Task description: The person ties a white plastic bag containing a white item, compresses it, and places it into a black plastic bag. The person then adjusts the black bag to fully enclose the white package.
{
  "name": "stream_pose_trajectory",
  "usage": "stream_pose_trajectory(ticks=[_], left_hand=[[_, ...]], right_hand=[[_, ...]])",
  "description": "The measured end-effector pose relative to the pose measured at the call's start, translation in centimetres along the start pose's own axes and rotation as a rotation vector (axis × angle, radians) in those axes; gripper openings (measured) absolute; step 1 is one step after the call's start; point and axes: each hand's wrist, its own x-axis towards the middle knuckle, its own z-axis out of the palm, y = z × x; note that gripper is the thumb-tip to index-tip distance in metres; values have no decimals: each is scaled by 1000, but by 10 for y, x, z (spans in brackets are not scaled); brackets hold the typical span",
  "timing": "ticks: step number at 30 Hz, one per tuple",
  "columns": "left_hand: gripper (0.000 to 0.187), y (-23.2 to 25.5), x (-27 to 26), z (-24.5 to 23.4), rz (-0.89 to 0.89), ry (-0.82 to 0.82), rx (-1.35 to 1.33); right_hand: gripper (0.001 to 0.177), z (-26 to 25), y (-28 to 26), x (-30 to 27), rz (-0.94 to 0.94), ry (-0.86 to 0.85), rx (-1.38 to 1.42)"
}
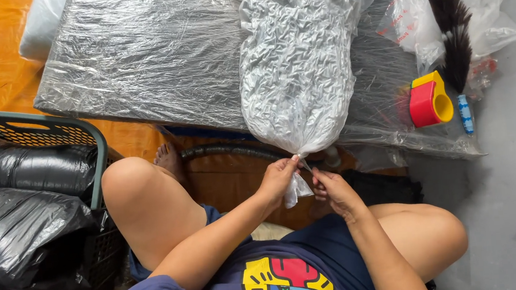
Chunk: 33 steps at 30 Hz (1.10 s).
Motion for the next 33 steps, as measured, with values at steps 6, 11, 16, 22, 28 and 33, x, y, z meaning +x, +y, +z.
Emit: stream_pose_trajectory(ticks=[6,11,16,22,28,33], left_hand=[[40,8,4,-7,2,-42,294],[41,28,-16,6,-163,-51,163],[41,16,-7,0,-285,-62,-3],[47,16,-26,5,-305,-64,-114],[42,18,-28,12,-370,-173,-465],[53,27,-39,26,-403,-243,-562]], right_hand=[[37,20,5,25,155,50,56],[25,19,24,48,124,55,142],[28,19,38,71,113,-82,270],[35,25,63,84,119,-294,485],[44,33,59,100,86,-527,681],[52,51,64,125,83,-741,830]])
